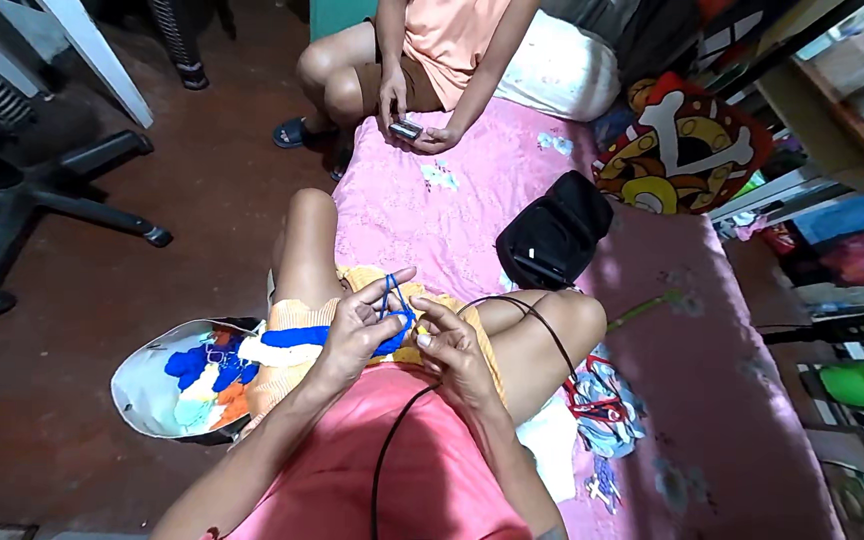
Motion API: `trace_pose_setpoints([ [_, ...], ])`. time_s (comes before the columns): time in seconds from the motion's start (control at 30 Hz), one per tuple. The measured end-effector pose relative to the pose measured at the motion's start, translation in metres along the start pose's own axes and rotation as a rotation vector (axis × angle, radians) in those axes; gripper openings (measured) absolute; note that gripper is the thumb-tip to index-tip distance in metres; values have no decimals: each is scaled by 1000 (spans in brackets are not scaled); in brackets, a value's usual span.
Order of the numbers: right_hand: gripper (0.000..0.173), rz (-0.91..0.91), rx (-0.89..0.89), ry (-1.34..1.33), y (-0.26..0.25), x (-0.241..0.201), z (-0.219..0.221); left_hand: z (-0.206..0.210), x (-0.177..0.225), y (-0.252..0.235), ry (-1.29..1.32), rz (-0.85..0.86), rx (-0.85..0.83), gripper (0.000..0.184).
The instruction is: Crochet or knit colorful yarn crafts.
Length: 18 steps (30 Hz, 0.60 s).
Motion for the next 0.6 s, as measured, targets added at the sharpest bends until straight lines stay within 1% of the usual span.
trace_pose_setpoints([
  [0.07,37,15,12,-51,0,1,0,0,-5,2,-2,10,14,53],
  [0.17,29,25,40,-139,0,3,1,1,-8,2,-78,84,73,56],
  [0.27,30,-25,82,-4,2,-2,2,2,-5,4,-190,152,17,63],
  [0.4,30,-83,146,153,3,-8,3,2,0,5,-176,119,-53,64],
  [0.47,29,-110,166,213,3,-8,4,3,1,5,-167,110,-32,62],
  [0.6,31,-134,195,322,4,-8,6,4,-2,5,-241,139,48,61],
])
Point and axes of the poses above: each hand's wrist, its own y-axis away from the middle knuckle, its own z-axis out of the palm, x = y × z, the point moved 2 cm from there along -y, towards the middle knuckle, and after that the axes turned 8 degrees about z, right-handed, at the moved point
